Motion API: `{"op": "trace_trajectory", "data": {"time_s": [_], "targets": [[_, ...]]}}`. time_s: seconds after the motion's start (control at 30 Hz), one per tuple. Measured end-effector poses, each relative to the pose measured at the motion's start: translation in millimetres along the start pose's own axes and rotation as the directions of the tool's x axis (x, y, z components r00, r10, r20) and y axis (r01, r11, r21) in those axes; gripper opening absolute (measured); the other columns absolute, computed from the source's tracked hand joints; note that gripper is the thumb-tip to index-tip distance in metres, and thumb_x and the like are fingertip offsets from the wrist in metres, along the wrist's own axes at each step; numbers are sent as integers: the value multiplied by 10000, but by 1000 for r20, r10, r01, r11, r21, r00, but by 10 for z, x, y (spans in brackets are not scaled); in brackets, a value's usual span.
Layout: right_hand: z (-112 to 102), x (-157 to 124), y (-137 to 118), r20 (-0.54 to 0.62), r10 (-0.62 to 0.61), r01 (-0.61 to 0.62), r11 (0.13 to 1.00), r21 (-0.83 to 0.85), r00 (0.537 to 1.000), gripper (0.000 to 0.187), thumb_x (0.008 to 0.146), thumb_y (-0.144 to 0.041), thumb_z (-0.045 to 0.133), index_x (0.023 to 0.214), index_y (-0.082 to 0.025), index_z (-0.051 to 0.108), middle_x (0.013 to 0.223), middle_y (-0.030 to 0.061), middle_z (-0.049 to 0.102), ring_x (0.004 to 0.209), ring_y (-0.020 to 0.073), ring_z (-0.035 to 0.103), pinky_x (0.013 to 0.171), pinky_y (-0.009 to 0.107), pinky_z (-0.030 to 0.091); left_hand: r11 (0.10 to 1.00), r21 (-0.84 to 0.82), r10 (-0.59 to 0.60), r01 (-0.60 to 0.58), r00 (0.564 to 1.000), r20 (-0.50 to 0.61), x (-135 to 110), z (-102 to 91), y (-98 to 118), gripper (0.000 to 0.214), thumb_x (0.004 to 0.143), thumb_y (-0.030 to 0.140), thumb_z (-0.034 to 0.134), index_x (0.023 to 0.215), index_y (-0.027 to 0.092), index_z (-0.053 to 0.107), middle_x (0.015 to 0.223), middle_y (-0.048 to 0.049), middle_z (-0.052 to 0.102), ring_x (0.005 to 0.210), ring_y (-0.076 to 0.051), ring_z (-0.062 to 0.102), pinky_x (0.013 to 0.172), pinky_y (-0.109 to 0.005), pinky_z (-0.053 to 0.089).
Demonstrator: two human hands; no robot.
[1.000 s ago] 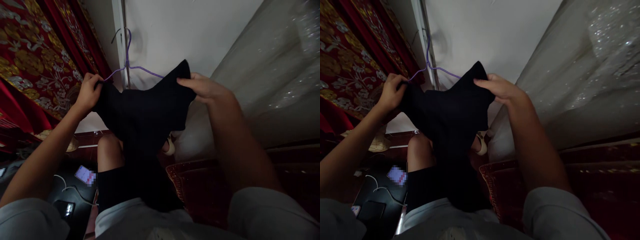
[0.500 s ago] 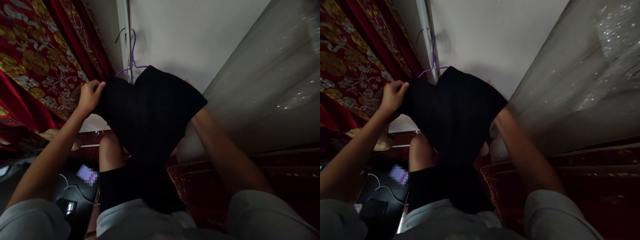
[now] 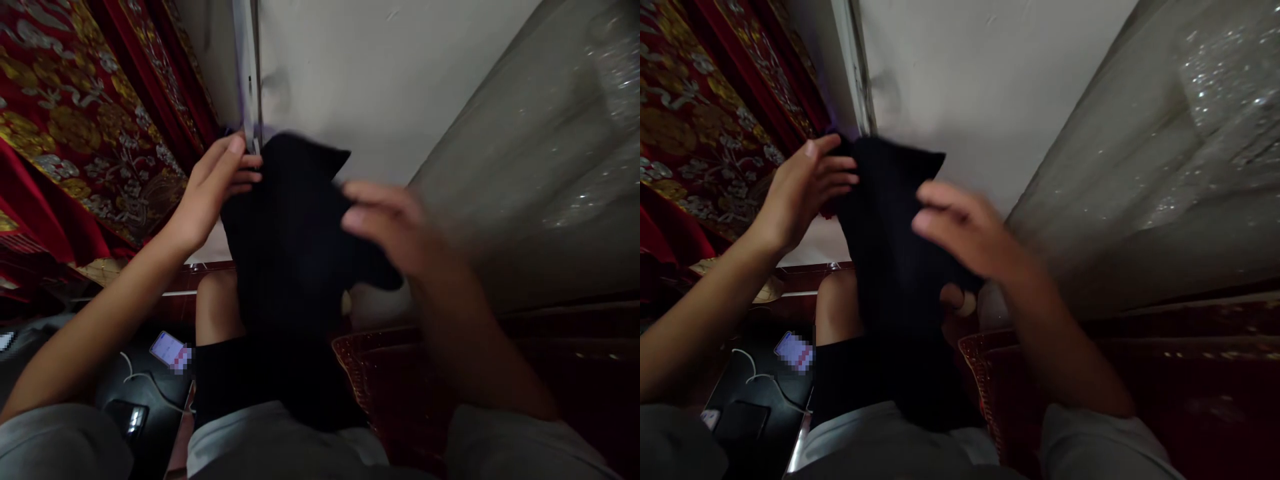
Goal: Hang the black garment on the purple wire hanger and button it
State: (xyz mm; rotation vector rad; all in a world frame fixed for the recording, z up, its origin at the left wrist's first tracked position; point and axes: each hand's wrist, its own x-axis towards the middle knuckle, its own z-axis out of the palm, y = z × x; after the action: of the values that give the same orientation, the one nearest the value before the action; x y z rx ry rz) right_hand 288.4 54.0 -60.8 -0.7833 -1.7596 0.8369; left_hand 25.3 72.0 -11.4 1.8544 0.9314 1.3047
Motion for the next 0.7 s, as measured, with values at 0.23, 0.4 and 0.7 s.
{"op": "trace_trajectory", "data": {"time_s": [0.23,0.4,0.7], "targets": [[410,12,-19,391,-152,206,973,-102,908,245,968,-460,634,896,-227,662,926,30,710,879,184,659,851,331,523,850,-109,-495,516,852,171,-702,-299,230,215,905,321,716,1101,239,753,660,11,569,441,-73,423,408,-220,332],[328,272,839,-21,-91,87,986,-145,996,349,941,-557,630,1133,-270,681,1194,72,689,1169,254,633,1036,427,519,875,450,-194,175,981,-5,-788,-680,317,228,920,401,700,813,217,781,581,-4,573,512,-106,478,447,-222,316],[260,781,956,-391,57,11,986,169,918,463,932,-688,555,896,-234,636,982,43,727,1101,228,685,1013,421,562,703,673,546,-230,781,-303,-350,-739,-284,297,999,392,661,1190,167,694,1095,-67,692,961,-165,631,876,-302,527]]}}
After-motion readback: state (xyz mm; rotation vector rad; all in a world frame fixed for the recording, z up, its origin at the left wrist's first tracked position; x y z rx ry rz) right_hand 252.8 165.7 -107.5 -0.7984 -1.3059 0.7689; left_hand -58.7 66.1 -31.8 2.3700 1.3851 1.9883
